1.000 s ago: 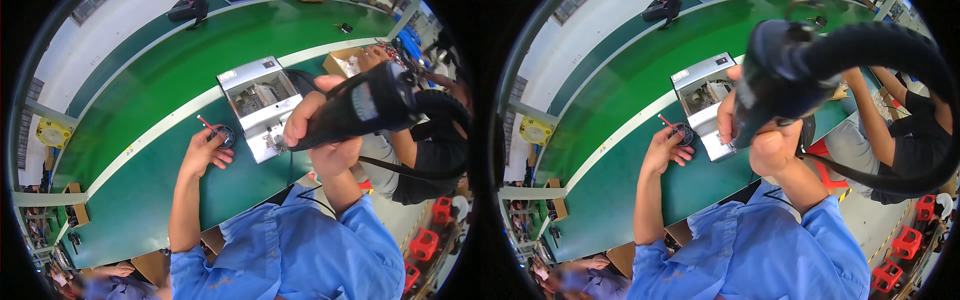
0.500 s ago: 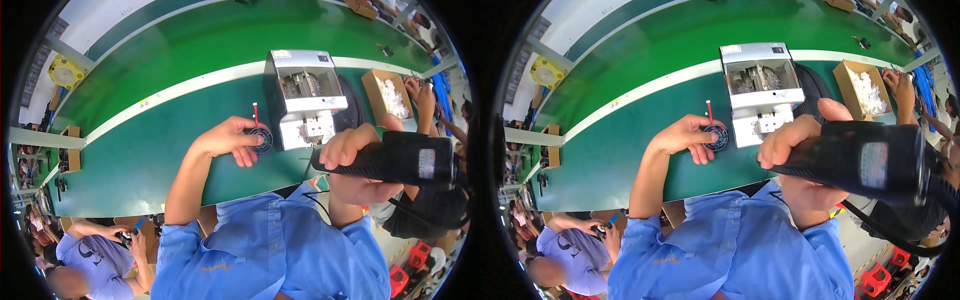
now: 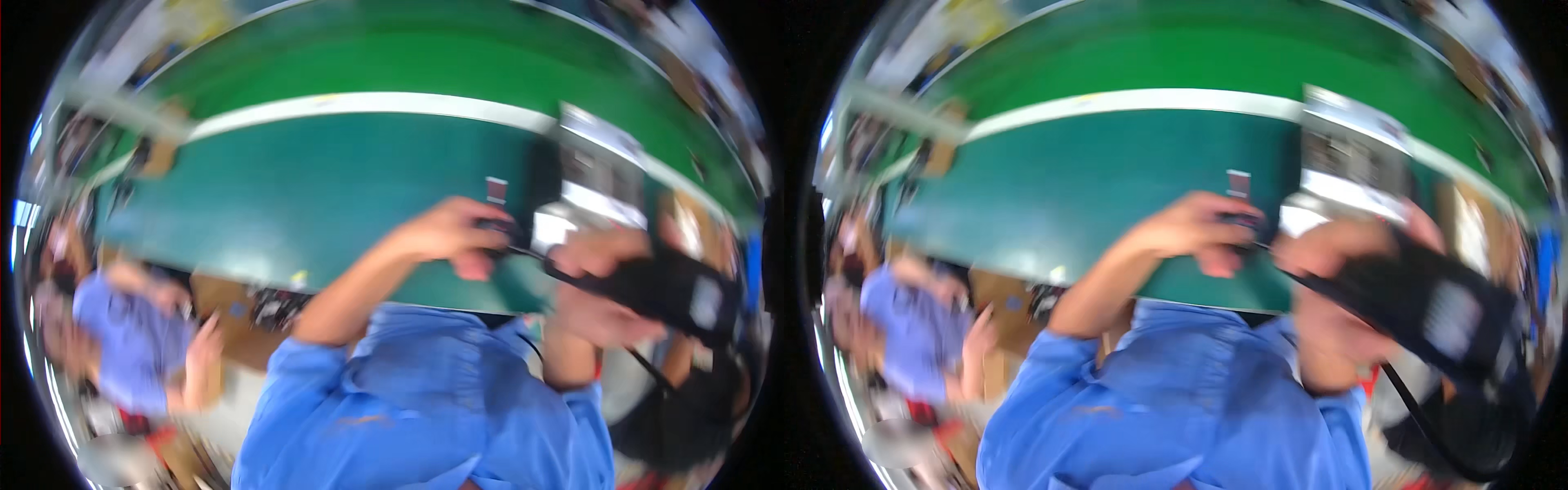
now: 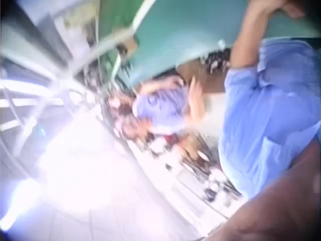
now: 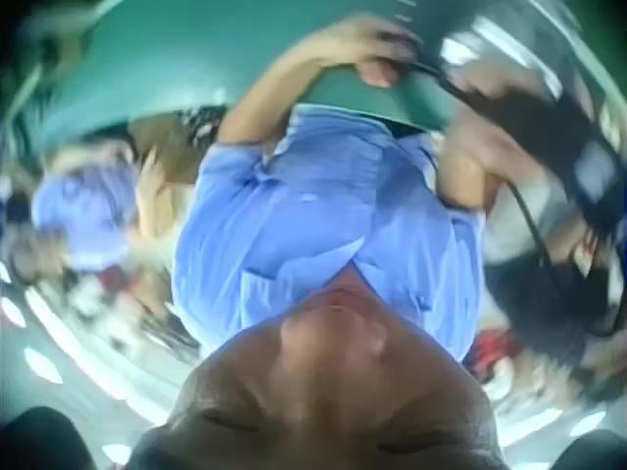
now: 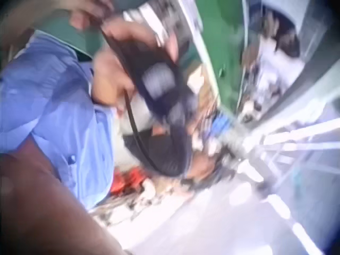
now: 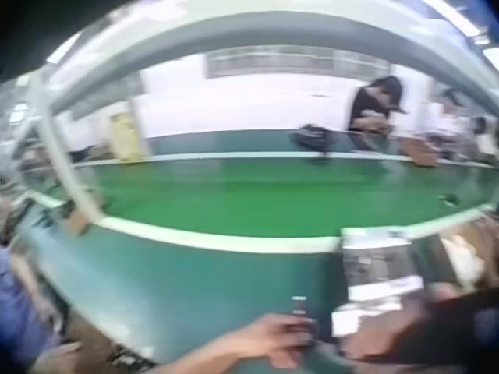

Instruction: Assembling electronic components using an electric screwdriver on a factory assembly line.

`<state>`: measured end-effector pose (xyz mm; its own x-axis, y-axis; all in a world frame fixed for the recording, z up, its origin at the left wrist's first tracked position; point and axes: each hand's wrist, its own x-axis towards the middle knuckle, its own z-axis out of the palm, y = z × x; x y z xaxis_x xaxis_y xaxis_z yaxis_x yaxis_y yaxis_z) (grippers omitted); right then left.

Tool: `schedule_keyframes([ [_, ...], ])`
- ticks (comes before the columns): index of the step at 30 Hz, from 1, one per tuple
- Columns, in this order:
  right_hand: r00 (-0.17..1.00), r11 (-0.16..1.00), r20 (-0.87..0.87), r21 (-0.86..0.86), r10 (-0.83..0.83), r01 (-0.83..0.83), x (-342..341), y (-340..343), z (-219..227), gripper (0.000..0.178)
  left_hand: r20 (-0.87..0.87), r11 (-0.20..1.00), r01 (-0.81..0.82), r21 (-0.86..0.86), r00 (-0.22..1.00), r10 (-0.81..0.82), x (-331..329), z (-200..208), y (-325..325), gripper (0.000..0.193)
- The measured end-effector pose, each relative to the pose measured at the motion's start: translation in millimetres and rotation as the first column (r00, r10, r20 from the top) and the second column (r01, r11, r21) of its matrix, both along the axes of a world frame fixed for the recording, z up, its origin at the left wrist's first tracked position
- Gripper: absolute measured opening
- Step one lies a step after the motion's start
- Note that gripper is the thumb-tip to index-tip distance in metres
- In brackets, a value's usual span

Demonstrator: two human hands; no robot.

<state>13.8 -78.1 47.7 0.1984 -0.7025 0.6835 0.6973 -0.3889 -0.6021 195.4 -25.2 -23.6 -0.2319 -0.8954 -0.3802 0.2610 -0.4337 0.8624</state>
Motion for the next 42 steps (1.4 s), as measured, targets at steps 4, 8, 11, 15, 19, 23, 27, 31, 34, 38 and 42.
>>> schedule_keyframes([
  [4,0.991,0.985,-0.009,-0.116,0.130,-0.130,-42,-23,-3,0.086,-0.092,0.998,-0.028,-0.063,0.996,0.022,-22,-12,-8,0.036],
  [8,0.981,0.969,-0.031,-0.151,0.192,-0.195,-25,-33,-4,0.084,-0.084,0.985,-0.163,-0.058,0.984,0.158,-19,-5,12,0.033],
  [11,0.966,0.958,-0.095,-0.138,0.239,-0.251,-28,-31,-1,0.088,-0.129,0.984,-0.172,-0.048,0.978,0.165,-24,-4,18,0.033],
  [15,0.974,0.971,-0.019,-0.076,0.224,-0.225,1,-11,4,0.081,-0.163,0.972,-0.234,-0.027,0.960,0.227,-24,-10,29,0.035],
  [19,0.984,0.981,-0.030,-0.079,0.174,-0.176,11,2,8,0.094,-0.142,0.975,-0.214,0.051,0.965,0.220,-20,-1,29,0.037],
  [23,0.983,0.980,-0.036,-0.081,0.181,-0.183,3,0,2,0.099,-0.125,0.982,-0.180,0.054,0.975,0.186,-27,1,25,0.036],
  [27,0.979,0.977,-0.030,-0.068,0.202,-0.204,2,-6,-5,0.100,-0.079,0.978,-0.192,0.083,0.977,0.198,-29,5,22,0.030],
  [31,0.979,0.979,-0.055,-0.055,0.195,-0.198,2,-7,-6,0.100,-0.081,0.977,-0.196,0.082,0.976,0.203,-30,5,22,0.031],
  [34,0.978,0.977,-0.048,-0.046,0.204,-0.206,4,-6,-4,0.100,-0.081,0.979,-0.189,0.079,0.978,0.195,-28,5,21,0.031],
  [38,0.975,0.975,-0.053,-0.041,0.216,-0.218,5,-5,-3,0.100,-0.079,0.980,-0.183,0.073,0.979,0.189,-26,5,21,0.031],
  [42,0.974,0.974,-0.051,-0.037,0.221,-0.223,6,-5,-3,0.100,-0.079,0.981,-0.185,0.064,0.979,0.189,-26,6,22,0.031],
])
